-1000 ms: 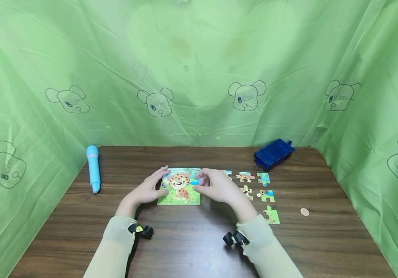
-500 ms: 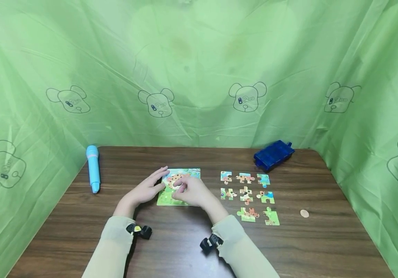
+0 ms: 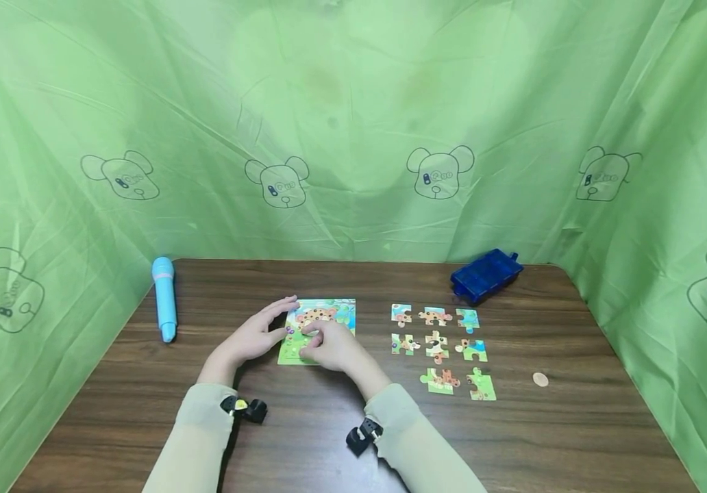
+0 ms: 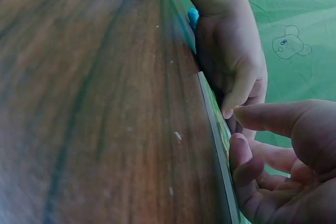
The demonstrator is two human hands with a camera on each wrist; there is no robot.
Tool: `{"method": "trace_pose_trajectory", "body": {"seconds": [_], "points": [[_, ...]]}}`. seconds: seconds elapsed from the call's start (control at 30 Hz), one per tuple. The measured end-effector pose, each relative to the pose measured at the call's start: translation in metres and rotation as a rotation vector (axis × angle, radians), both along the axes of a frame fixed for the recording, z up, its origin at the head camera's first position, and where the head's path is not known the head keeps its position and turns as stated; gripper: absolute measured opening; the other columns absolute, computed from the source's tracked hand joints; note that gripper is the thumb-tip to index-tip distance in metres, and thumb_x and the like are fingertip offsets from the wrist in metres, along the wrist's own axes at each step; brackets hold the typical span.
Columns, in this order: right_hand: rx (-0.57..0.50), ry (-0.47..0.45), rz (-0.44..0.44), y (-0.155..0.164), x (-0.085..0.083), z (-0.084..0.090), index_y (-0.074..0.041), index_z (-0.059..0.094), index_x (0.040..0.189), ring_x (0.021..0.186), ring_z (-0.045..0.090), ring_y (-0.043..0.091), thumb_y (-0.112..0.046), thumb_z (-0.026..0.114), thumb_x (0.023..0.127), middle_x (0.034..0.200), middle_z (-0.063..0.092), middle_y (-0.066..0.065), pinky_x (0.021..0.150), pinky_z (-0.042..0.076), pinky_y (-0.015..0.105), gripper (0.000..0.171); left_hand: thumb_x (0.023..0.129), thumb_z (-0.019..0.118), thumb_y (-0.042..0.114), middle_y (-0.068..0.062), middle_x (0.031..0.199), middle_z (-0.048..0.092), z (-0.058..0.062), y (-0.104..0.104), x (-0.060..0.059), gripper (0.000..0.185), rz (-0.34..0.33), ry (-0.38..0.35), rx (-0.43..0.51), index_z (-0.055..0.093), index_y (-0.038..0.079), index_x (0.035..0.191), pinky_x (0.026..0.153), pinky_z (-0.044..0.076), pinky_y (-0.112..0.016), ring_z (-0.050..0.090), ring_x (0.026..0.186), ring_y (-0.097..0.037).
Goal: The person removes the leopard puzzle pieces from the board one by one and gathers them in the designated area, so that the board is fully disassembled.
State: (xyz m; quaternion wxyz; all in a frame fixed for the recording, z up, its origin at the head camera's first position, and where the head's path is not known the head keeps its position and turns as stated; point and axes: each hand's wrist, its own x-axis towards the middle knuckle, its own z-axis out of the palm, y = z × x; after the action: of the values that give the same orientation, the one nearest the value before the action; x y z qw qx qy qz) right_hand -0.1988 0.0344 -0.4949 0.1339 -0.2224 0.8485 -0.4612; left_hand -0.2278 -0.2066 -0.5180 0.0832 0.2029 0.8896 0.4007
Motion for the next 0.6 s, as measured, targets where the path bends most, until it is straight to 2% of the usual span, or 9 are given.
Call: {"method": "trace_pose_trajectory", "body": {"seconds": [0.23, 0.6], "points": [[0.008, -0.046, 0.009, -0.0001, -0.0008, -0.0060, 0.002, 0.075, 0.130, 0.068, 0.060, 0.004, -0.007, 0.086, 0.089, 0.081, 0.070, -0.003, 0.063, 0.051, 0.022, 0.044, 0.102, 0.064, 0.001, -0.014, 0.174, 0.039, -0.0018, -0.0018, 0.0001, 0.057, -0.003, 0.022, 0.008, 0.054, 0.001, 0.158, 0.130, 0.026, -0.062, 0.030, 0.164, -0.037], [0.008, -0.030, -0.011, -0.0007, 0.0025, -0.0063, 0.001, 0.076, 0.126, 0.065, 0.058, 0.005, -0.004, 0.084, 0.090, 0.082, 0.067, -0.002, 0.062, 0.050, 0.022, 0.038, 0.102, 0.063, 0.002, -0.014, 0.175, 0.038, -0.0021, -0.0005, -0.0009, 0.058, -0.006, 0.017, 0.001, 0.053, 0.001, 0.160, 0.130, 0.026, -0.061, 0.029, 0.164, -0.037]]}}
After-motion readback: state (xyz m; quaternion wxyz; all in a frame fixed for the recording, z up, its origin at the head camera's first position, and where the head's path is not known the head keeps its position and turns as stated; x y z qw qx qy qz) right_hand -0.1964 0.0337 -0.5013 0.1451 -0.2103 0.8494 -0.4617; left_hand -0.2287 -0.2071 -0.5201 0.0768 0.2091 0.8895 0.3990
